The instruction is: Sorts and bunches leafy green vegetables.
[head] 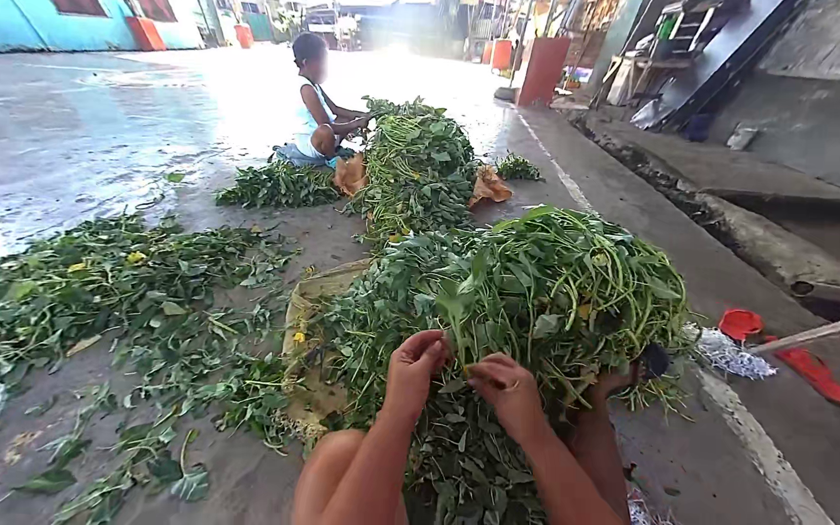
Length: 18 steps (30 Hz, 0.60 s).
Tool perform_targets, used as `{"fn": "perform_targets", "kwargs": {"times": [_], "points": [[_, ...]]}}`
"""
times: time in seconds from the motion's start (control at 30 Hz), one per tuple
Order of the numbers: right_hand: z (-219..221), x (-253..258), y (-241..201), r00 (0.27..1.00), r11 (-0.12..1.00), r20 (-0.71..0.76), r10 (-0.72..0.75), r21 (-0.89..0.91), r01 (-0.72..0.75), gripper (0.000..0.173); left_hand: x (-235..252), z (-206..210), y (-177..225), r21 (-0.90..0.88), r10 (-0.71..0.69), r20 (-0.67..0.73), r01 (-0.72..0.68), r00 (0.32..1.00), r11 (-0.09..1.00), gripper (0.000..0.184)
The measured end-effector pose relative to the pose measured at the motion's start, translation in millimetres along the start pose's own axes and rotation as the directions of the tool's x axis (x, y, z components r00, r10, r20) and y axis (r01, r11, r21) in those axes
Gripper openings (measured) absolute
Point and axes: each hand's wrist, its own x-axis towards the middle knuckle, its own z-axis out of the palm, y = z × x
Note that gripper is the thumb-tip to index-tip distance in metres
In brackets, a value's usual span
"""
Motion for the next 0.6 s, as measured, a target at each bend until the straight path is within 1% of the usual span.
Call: {"fn": "perform_targets", "kwargs": {"times": [0.07, 0.1, 0.17, 0.2, 0.23, 0.27, 0.3, 0.33, 0.37, 0.4, 0.43, 0.47, 0.5, 0.53, 0.57, 0.6], "points": [[26.4, -15.3, 4.6, 0.999, 0.999, 0.026, -0.029, -0.023, 0.03, 0.016, 5.4, -8.2, -8.4, -0.04, -0.06, -0.064, 0.058, 0.996, 0.998, 0.013], [33.2, -21.1, 6.7, 0.999, 1.0, 0.047, -0.009, -0.024, 0.01, 0.016, 6.5, -11.3, -10.3, -0.027, -0.098, -0.071, 0.097, 0.993, 0.995, 0.01], [36.4, -21.7, 6.5, 0.99, 0.997, 0.116, 0.075, -0.003, -0.075, 0.018, 10.5, -15.0, -12.6, 0.018, -0.153, -0.044, 0.154, 0.987, 0.988, 0.014], [33.6, -16.8, 2.3, 0.965, 0.983, 0.207, 0.163, 0.053, -0.178, 0.027, 12.6, -15.4, -14.3, 0.027, -0.171, -0.03, 0.172, 0.985, 0.985, 0.017], [30.7, -10.0, -2.5, 0.904, 0.937, 0.338, 0.261, 0.138, -0.322, 0.044, 13.4, -15.2, -17.1, 0.026, -0.182, -0.018, 0.182, 0.983, 0.983, 0.018], [32.2, -4.4, -6.7, 0.845, 0.864, 0.431, 0.317, 0.238, -0.445, 0.062, 12.6, -14.7, -20.4, 0.025, -0.194, -0.004, 0.194, 0.981, 0.981, 0.019], [37.8, -0.6, -11.3, 0.813, 0.769, 0.462, 0.355, 0.351, -0.535, 0.069, 10.2, -13.1, -23.1, 0.03, -0.207, 0.011, 0.207, 0.978, 0.978, 0.019], [45.3, 3.1, -17.3, 0.805, 0.667, 0.434, 0.405, 0.462, -0.585, 0.062, 7.6, -10.6, -24.9, 0.034, -0.209, 0.018, 0.208, 0.978, 0.978, 0.02], [55.2, 8.3, -22.8, 0.81, 0.582, 0.344, 0.474, 0.568, -0.582, 0.046, 6.0, -8.3, -26.6, 0.034, -0.189, 0.01, 0.189, 0.982, 0.981, 0.021], [65.7, 13.7, -24.9, 0.816, 0.556, 0.227, 0.532, 0.633, -0.539, 0.03, 5.3, -7.3, -28.6, 0.03, -0.155, -0.02, 0.156, 0.988, 0.987, 0.021], [72.2, 15.5, -22.3, 0.829, 0.608, 0.138, 0.542, 0.616, -0.5, 0.021, 5.5, -8.2, -29.7, 0.02, -0.115, -0.067, 0.116, 0.991, 0.993, 0.023], [71.7, 11.8, -15.5, 0.866, 0.737, 0.12, 0.486, 0.476, -0.48, 0.018, 7.2, -10.5, -29.5, -0.003, -0.084, -0.131, 0.084, 0.988, 0.996, 0.024], [64.3, 4.0, -8.1, 0.884, 0.857, 0.224, 0.411, 0.235, -0.458, 0.021, 10.0, -14.3, -27.5, -0.039, -0.078, -0.198, 0.072, 0.977, 0.997, 0.023], [57.1, -3.8, -1.4, 0.829, 0.907, 0.402, 0.389, -0.011, -0.42, 0.024, 12.7, -19.9, -24.4, -0.079, -0.093, -0.256, 0.075, 0.962, 0.994, 0.022], [54.5, -10.8, 7.6, 0.727, 0.915, 0.559, 0.399, -0.201, -0.349, 0.025, 15.6, -26.4, -20.5, -0.106, -0.112, -0.296, 0.083, 0.949, 0.991, 0.02], [52.8, -15.2, 15.2, 0.624, 0.903, 0.653, 0.43, -0.33, -0.277, 0.027, 17.9, -31.4, -16.0, -0.118, -0.13, -0.315, 0.097, 0.94, 0.988, 0.019]]}}
